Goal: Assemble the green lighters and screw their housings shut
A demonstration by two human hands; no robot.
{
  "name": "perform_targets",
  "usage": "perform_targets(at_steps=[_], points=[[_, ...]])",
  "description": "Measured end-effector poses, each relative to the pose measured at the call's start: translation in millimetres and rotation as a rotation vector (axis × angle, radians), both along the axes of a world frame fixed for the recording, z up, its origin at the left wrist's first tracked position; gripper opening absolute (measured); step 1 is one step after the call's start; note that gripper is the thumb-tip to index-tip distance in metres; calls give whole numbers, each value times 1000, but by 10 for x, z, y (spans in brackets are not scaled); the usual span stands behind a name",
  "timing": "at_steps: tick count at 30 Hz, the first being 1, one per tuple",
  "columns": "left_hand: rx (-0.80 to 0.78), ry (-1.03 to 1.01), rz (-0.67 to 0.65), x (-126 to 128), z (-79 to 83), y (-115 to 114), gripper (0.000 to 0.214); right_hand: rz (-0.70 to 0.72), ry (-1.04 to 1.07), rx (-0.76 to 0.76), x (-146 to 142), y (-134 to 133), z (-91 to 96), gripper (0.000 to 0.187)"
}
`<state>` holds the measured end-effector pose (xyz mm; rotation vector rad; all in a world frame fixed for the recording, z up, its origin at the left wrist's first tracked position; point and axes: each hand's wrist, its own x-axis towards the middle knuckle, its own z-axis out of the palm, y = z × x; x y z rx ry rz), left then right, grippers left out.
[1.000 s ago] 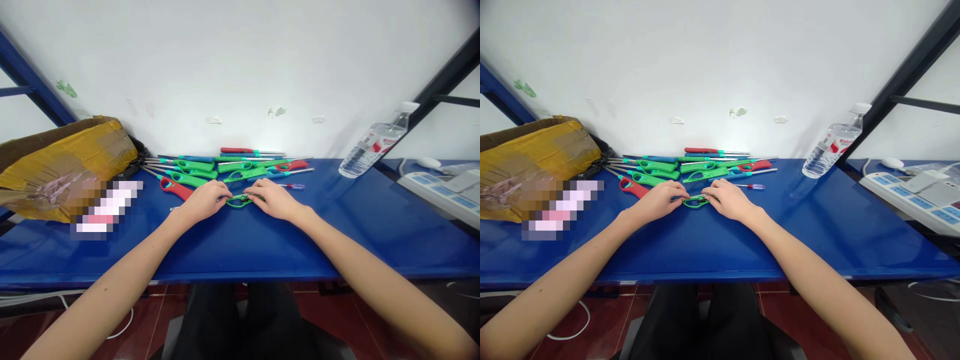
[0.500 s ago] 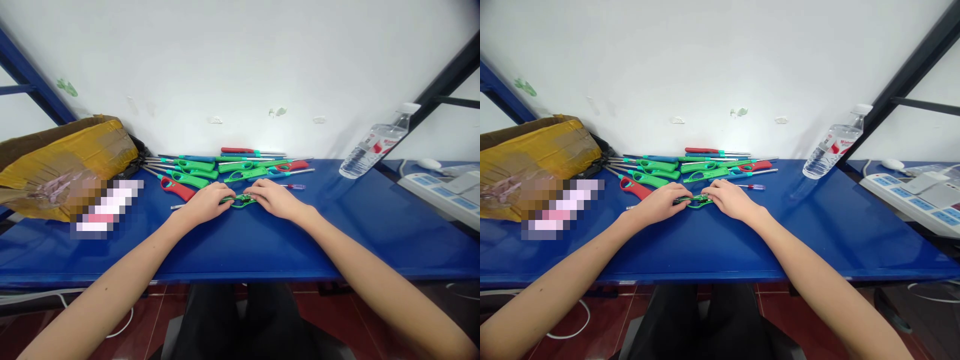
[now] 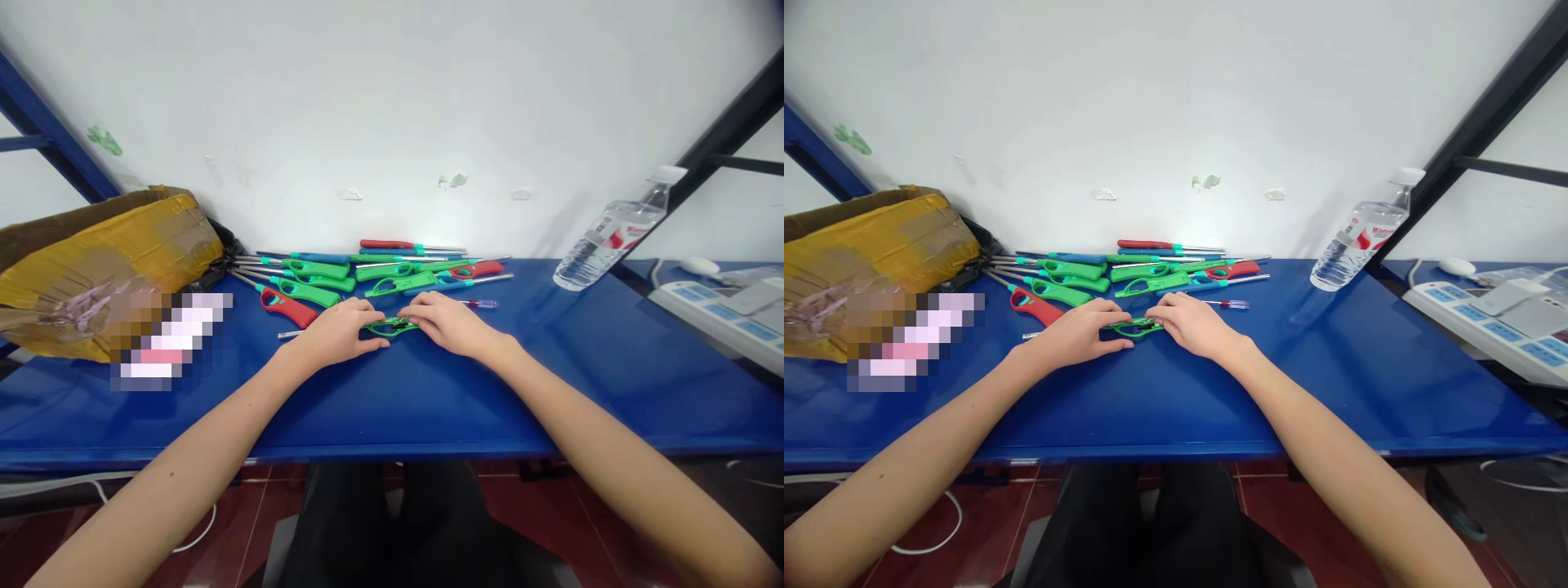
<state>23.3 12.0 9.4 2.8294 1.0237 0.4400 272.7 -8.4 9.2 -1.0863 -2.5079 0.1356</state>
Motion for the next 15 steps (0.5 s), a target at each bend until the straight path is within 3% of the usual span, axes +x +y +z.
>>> perform_targets(at_steps=[15], points=[[6,-8,-37,11,-40,-11,35,5,-14,-3,56,32,-18,38]])
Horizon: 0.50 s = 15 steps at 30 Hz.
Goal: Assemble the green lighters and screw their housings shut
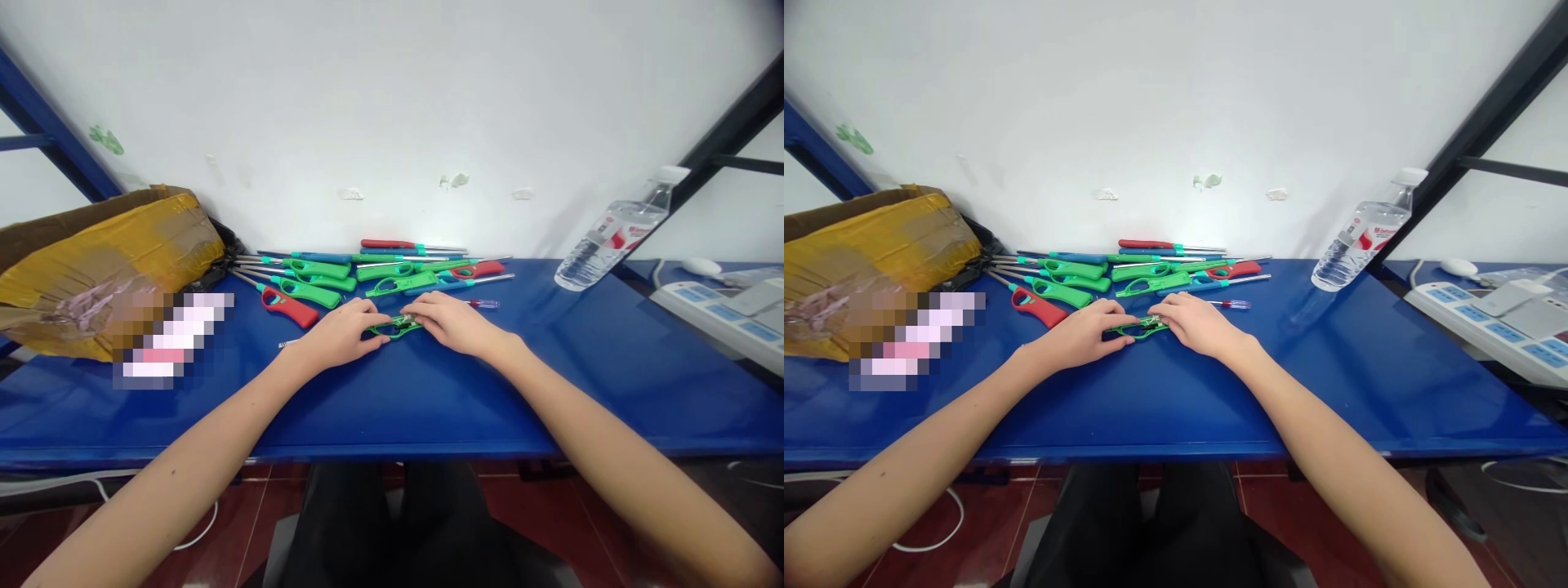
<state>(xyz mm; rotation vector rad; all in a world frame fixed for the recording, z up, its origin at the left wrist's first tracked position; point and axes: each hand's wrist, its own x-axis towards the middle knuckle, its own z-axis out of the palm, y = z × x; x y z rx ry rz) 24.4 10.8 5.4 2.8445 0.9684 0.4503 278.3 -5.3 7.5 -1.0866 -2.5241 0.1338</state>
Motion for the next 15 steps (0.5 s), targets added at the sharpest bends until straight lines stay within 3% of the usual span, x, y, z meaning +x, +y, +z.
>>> perform_targets(at_steps=[8,15], points=[[64,18,-9,28,-16,-22,36,-3,18,13,1,6,-5,39],[45,-16,-9,38,-10,-29,34,-57,-17,25,132,42,80,26]])
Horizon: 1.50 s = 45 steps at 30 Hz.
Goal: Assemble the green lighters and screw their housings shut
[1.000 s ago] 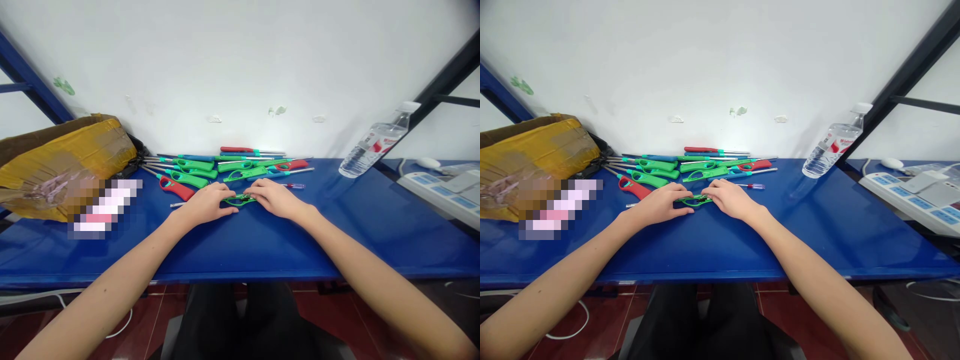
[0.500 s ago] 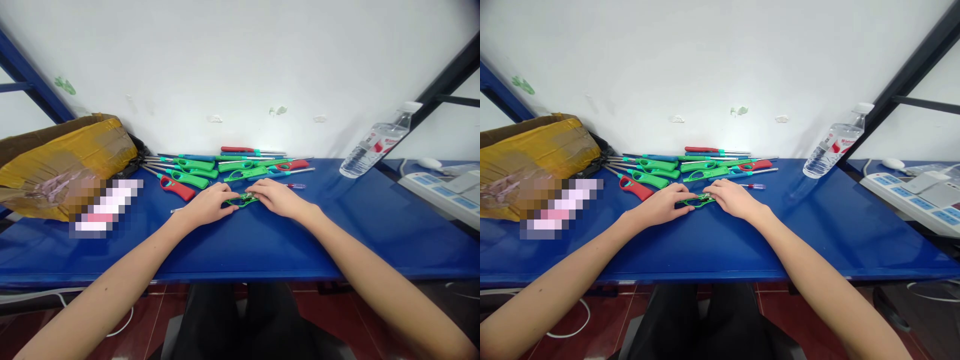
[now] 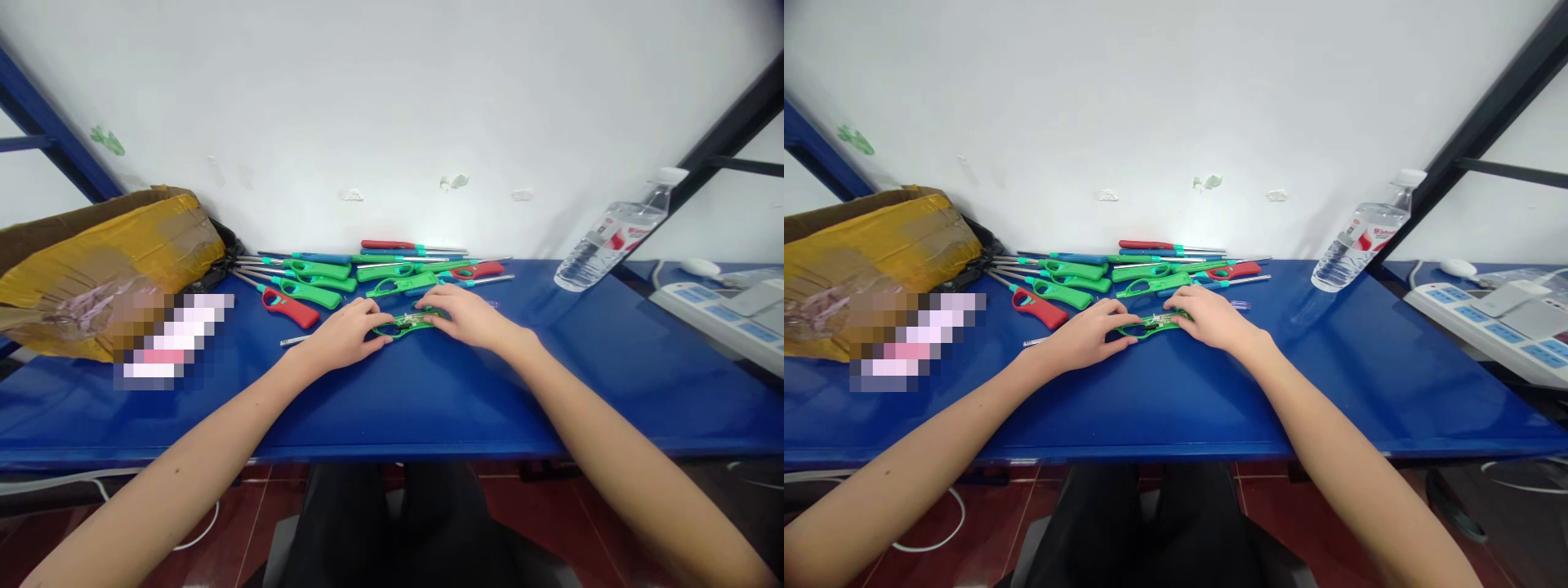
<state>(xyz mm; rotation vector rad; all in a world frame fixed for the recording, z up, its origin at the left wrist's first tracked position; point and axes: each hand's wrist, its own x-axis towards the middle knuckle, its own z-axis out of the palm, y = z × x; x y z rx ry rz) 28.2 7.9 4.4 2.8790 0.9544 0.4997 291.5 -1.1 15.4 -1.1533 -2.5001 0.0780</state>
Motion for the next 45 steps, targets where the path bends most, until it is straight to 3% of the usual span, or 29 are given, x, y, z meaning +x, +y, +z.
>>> perform_targets(at_steps=[6,23,45], points=[[-26,-17,-3,-3,4,3,35,-7,-42,-63,-22,-14,0,24],[-11,-23,-22,-6,-17,26,34,-32,-64,-36,-27,-57,42,30],[238,-40,-80,-41,-40,79,27,-33,-15,19,-7,-84,85,21]])
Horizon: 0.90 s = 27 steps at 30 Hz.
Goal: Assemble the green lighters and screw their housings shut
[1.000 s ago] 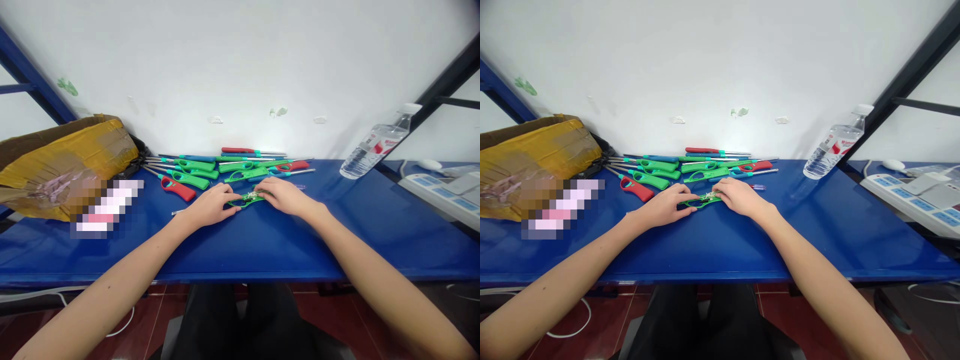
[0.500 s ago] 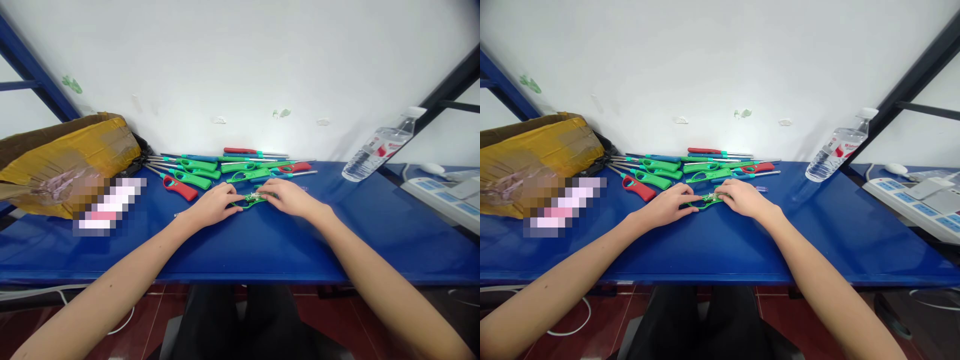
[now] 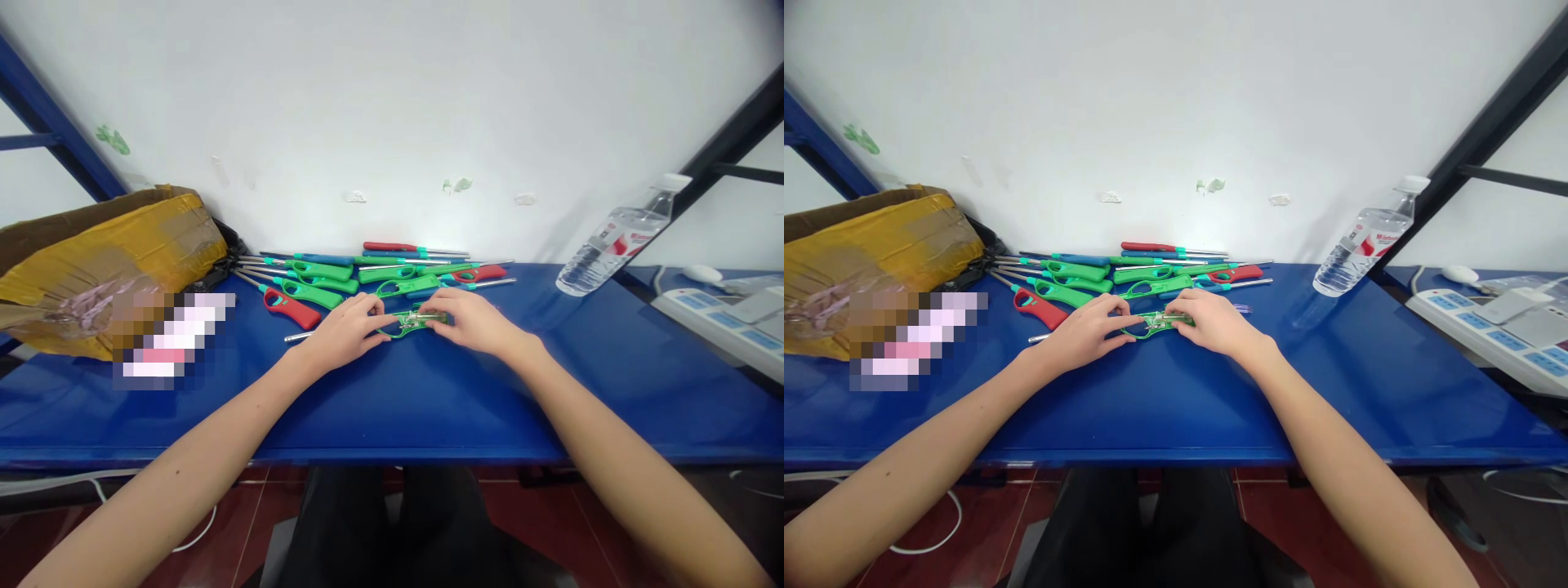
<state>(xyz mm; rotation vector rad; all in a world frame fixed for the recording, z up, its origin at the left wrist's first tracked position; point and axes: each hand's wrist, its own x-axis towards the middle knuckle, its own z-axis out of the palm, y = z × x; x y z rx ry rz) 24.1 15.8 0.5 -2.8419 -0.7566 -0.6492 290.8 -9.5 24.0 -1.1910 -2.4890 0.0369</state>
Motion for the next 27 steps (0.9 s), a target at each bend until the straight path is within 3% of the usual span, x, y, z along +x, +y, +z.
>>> perform_targets(at_steps=[10,27], points=[[-82,-58,23,6,-34,9,45,-34,-11,0,-19,-23,33,18],[-198,-79,19,9,-17,4,34,-66,-38,-17,-15,-31,31,24]])
